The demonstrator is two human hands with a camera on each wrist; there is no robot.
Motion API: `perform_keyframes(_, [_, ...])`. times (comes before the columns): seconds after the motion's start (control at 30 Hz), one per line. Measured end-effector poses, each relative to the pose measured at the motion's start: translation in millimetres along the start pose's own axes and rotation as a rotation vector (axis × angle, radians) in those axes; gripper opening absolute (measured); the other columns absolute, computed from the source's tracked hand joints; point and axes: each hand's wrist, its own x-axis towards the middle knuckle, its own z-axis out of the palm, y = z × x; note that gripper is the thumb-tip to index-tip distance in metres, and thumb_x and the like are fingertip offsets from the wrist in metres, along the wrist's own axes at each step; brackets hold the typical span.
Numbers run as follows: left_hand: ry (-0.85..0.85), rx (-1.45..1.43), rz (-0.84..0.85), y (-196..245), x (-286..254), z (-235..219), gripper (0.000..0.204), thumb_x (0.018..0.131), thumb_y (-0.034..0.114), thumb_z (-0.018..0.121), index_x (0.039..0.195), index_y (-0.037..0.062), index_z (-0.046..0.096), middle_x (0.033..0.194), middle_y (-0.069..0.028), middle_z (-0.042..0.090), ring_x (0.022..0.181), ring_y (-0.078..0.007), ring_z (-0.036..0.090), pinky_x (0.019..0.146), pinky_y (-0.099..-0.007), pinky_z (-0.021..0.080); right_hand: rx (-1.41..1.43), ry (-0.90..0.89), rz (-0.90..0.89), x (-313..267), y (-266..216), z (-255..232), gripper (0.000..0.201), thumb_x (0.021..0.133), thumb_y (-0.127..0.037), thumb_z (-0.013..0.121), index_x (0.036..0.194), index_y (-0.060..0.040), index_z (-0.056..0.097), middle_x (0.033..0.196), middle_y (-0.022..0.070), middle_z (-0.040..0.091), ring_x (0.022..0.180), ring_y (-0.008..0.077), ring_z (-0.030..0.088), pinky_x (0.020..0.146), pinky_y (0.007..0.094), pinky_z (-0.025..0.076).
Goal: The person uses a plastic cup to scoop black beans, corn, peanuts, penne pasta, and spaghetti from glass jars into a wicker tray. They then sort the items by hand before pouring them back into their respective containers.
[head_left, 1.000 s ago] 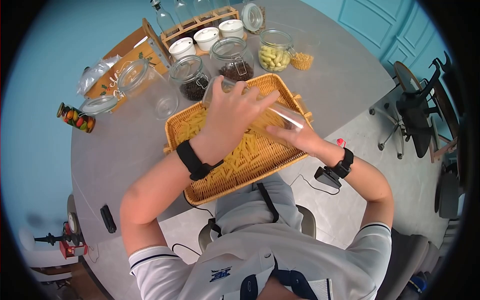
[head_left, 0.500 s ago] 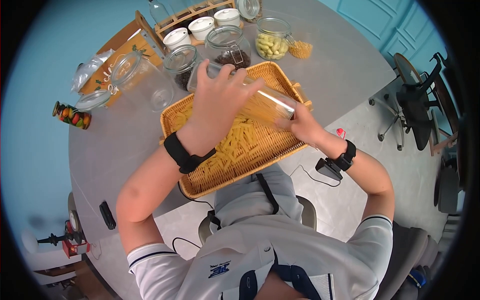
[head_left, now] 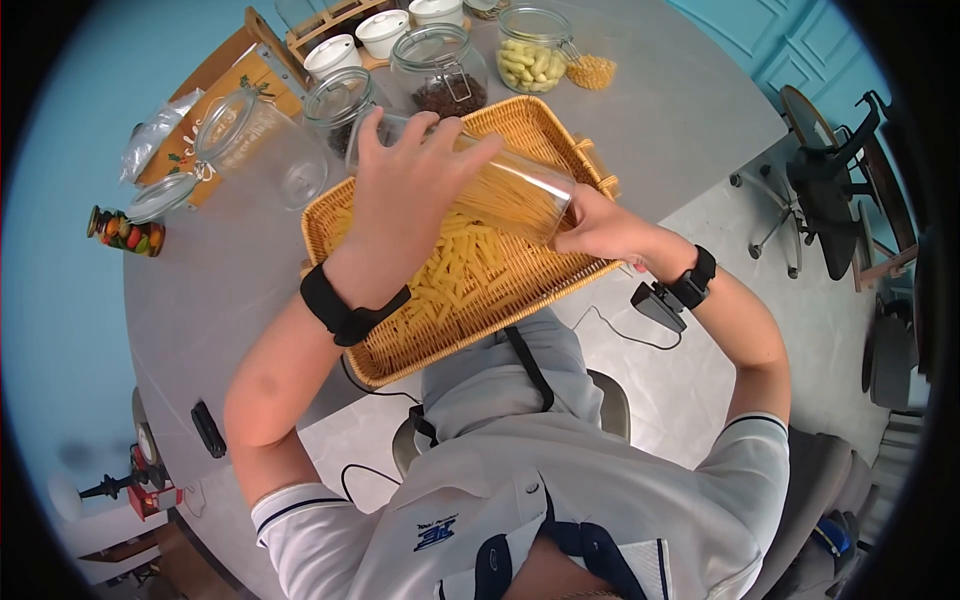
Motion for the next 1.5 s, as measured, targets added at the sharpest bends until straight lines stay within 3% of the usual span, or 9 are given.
perform_keyframes(0.13, [-0.029, 0.038, -0.006, 1, -2, -4, 0.054, 0.074, 0.011, 0.076, 0.125, 0.0277, 0.065, 0.108, 0.0016, 0.063, 0.111, -0.0183, 0.06, 0.101, -0.057, 0.042, -0.286, 0.083, -0.025, 2, 3, 3, 0.078, 0.086, 0.009, 0.072, 0.156, -0.0057, 0.04, 0.13, 0.014, 0.064, 0.115, 0.0171, 0.058, 0.101, 0.0312, 0.047])
perform_keyframes(0.23, [-0.028, 0.025, -0.021, 1, -7, -6, 0.056, 0.074, 0.01, 0.076, 0.126, 0.0275, 0.065, 0.111, 0.0011, 0.064, 0.112, -0.0184, 0.06, 0.101, -0.0567, 0.041, -0.252, 0.059, -0.107, 10, 16, -3, 0.073, 0.085, 0.009, 0.074, 0.151, -0.0032, 0.046, 0.13, 0.0142, 0.065, 0.112, 0.0173, 0.059, 0.1, 0.0326, 0.048])
perform_keyframes(0.33, [-0.031, 0.016, -0.045, 3, -13, -10, 0.058, 0.073, 0.009, 0.075, 0.127, 0.0271, 0.064, 0.113, 0.0003, 0.064, 0.113, -0.0189, 0.06, 0.101, -0.0567, 0.04, -0.292, 0.052, -0.042, 13, 13, -5, 0.064, 0.085, 0.009, 0.074, 0.145, -0.0019, 0.053, 0.125, 0.0136, 0.068, 0.109, 0.0172, 0.06, 0.099, 0.0321, 0.049])
perform_keyframes(0.63, [-0.119, 0.111, -0.148, -5, -33, -26, 0.06, 0.074, 0.007, 0.074, 0.129, 0.0274, 0.062, 0.12, 0.0002, 0.062, 0.119, -0.0199, 0.057, 0.105, -0.058, 0.039, -0.113, 0.06, -0.014, 22, 12, -1, 0.058, 0.086, 0.011, 0.071, 0.141, 0.0039, 0.055, 0.123, 0.0104, 0.07, 0.11, 0.0147, 0.062, 0.099, 0.0295, 0.049])
perform_keyframes(0.73, [-0.12, 0.135, -0.178, -11, -37, -28, 0.06, 0.075, 0.006, 0.074, 0.13, 0.0285, 0.062, 0.121, 0.0012, 0.062, 0.12, -0.0201, 0.057, 0.105, -0.0581, 0.038, -0.069, 0.09, -0.044, 26, 18, 1, 0.052, 0.087, 0.012, 0.071, 0.137, 0.0049, 0.058, 0.12, 0.0045, 0.068, 0.109, 0.012, 0.062, 0.098, 0.0275, 0.05])
perform_keyframes(0.9, [-0.116, 0.151, -0.206, -17, -39, -29, 0.059, 0.079, 0.0, 0.066, 0.131, 0.0286, 0.064, 0.124, 0.0021, 0.063, 0.121, -0.0184, 0.057, 0.108, -0.055, 0.037, -0.145, 0.157, -0.007, 27, 17, 5, 0.061, 0.082, 0.013, 0.072, 0.14, 0.0065, 0.054, 0.124, 0.0108, 0.068, 0.115, 0.0174, 0.063, 0.101, 0.0295, 0.049])
perform_keyframes(1.13, [-0.139, 0.203, -0.211, -16, -42, -38, 0.058, 0.079, 0.003, 0.067, 0.13, 0.0299, 0.064, 0.121, 0.0019, 0.063, 0.119, -0.0187, 0.058, 0.106, -0.0556, 0.037, -0.236, 0.211, -0.109, 25, 13, 11, 0.067, 0.072, 0.015, 0.069, 0.137, 0.006, 0.053, 0.127, 0.0159, 0.066, 0.119, 0.0223, 0.063, 0.103, 0.0322, 0.049])
perform_keyframes(1.4, [-0.173, 0.335, -0.199, -7, -45, -55, 0.056, 0.077, 0.007, 0.07, 0.127, 0.0307, 0.064, 0.112, 0.0006, 0.062, 0.111, -0.0179, 0.058, 0.099, -0.0538, 0.039, -0.399, 0.218, -0.12, 33, 16, 5, 0.071, 0.072, 0.01, 0.075, 0.139, 0.0007, 0.054, 0.13, 0.0136, 0.059, 0.122, 0.0242, 0.059, 0.107, 0.0333, 0.046])
perform_keyframes(1.5, [-0.221, 0.361, -0.232, -2, -45, -57, 0.066, 0.078, 0.003, 0.068, 0.135, 0.0368, 0.062, 0.119, 0.0028, 0.061, 0.114, -0.0172, 0.056, 0.102, -0.0521, 0.037, -0.422, 0.214, -0.151, 37, 15, 3, 0.073, 0.069, 0.009, 0.076, 0.139, -0.0004, 0.054, 0.131, 0.0145, 0.057, 0.122, 0.026, 0.059, 0.107, 0.0338, 0.046])
